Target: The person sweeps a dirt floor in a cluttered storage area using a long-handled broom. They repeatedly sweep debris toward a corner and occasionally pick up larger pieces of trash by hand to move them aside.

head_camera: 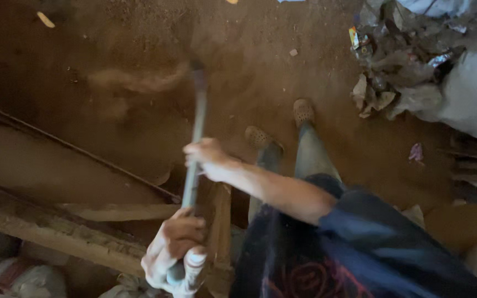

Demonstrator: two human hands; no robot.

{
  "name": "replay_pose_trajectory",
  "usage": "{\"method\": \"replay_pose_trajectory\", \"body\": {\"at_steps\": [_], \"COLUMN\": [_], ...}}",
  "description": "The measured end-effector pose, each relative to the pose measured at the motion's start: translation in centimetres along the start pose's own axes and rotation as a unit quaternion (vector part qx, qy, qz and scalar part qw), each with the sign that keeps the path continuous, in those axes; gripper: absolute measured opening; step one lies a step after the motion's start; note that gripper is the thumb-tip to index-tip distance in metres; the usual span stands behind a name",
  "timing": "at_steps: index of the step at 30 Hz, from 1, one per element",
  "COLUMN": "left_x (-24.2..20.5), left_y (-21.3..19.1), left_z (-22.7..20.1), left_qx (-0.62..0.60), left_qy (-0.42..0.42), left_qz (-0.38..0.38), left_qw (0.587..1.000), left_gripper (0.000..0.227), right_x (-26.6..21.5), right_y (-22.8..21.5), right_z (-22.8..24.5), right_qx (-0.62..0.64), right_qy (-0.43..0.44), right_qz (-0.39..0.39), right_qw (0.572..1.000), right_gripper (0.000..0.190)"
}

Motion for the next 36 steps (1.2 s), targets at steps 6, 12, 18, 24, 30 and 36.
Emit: {"method": "replay_pose_trajectory", "body": {"at_steps": [6,12,18,24,30,36], "left_x": [-2.3,-2.9,0.0,4.7,7.2,10.9], "left_y": [6.6,20.0,13.4,1.2,1.8,15.6], "left_z": [8.0,15.4,17.8,12.5,0.9,7.9], "left_qx": [-0.013,-0.105,-0.066,0.066,0.021,-0.054], "left_qy": [-0.042,-0.145,-0.285,-0.101,0.086,-0.134], "left_qz": [0.150,0.225,0.209,0.050,0.110,0.247], "left_qw": [0.988,0.958,0.933,0.991,0.990,0.958], "left_gripper": [0.024,0.020,0.026,0.017,0.019,0.024], "right_x": [-3.7,2.0,7.3,6.5,-3.0,-1.9], "right_y": [-19.0,-34.4,-22.5,-1.3,-1.7,-20.1], "right_z": [4.6,6.0,3.8,4.5,9.2,18.0], "right_qx": [0.048,0.032,0.088,0.040,0.053,0.146], "right_qy": [-0.108,-0.139,-0.101,-0.074,-0.123,-0.178], "right_qz": [-0.160,-0.319,-0.288,-0.053,-0.014,-0.248], "right_qw": [0.980,0.937,0.948,0.995,0.991,0.941], "right_gripper": [0.018,0.014,0.012,0.013,0.010,0.005]}}
Point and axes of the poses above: each hand's wrist, its own x-axis towards the middle knuckle, its own y-axis out of the palm, z = x × y, the point moved 8 cm from there along x, towards the middle knuckle, and after that the axes turned 12 degrees about x, right-handed, at the moved point
